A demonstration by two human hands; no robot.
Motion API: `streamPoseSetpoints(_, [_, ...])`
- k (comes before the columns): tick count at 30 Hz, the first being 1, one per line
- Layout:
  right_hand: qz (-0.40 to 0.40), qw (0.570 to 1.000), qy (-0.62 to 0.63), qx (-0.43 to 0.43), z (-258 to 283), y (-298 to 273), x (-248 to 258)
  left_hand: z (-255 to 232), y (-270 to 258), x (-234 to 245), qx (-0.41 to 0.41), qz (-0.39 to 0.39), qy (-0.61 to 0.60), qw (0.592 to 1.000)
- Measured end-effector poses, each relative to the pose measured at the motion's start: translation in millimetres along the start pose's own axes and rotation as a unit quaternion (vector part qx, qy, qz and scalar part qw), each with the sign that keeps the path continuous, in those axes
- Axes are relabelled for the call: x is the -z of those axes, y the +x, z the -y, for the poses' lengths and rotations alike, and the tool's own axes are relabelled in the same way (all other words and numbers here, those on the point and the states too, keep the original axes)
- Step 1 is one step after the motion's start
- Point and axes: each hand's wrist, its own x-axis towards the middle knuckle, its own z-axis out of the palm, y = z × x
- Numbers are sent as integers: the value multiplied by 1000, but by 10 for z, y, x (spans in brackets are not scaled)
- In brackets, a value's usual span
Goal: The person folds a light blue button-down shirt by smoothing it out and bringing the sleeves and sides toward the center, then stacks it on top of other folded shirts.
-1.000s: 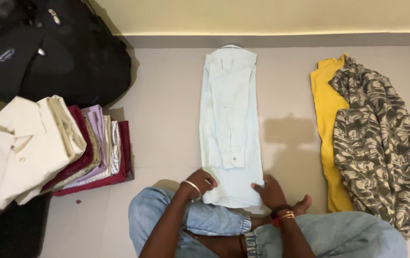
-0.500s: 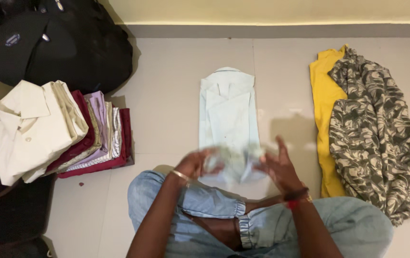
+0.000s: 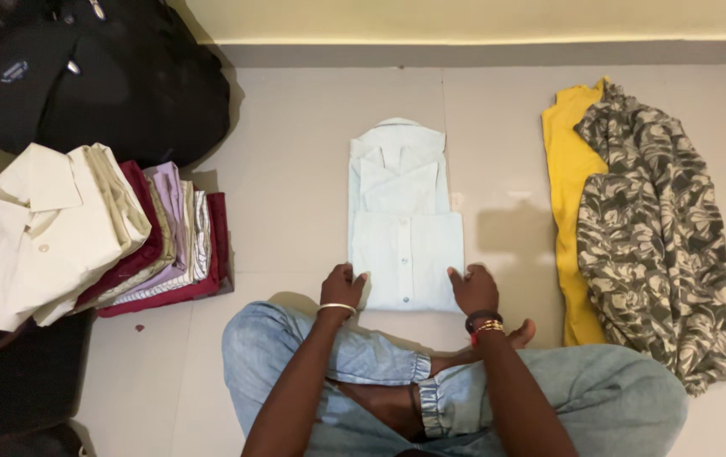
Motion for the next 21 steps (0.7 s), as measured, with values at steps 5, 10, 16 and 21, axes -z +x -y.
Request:
streamPoseSetpoints(5, [-32, 996, -22, 79, 136, 199, -185, -142, 31, 0, -16, -27, -7, 999])
streamPoseSetpoints(10, [47, 952, 294, 77, 236, 364, -211, 187, 228, -94, -11, -65, -69, 995])
streamPoseSetpoints(16, [-17, 978, 201, 45, 67, 483, -363, 246, 297, -159, 39, -28, 2, 999])
streamPoseSetpoints(21, [-48, 999, 23, 3, 280, 285, -235, -123, 117, -18, 42, -64, -9, 997])
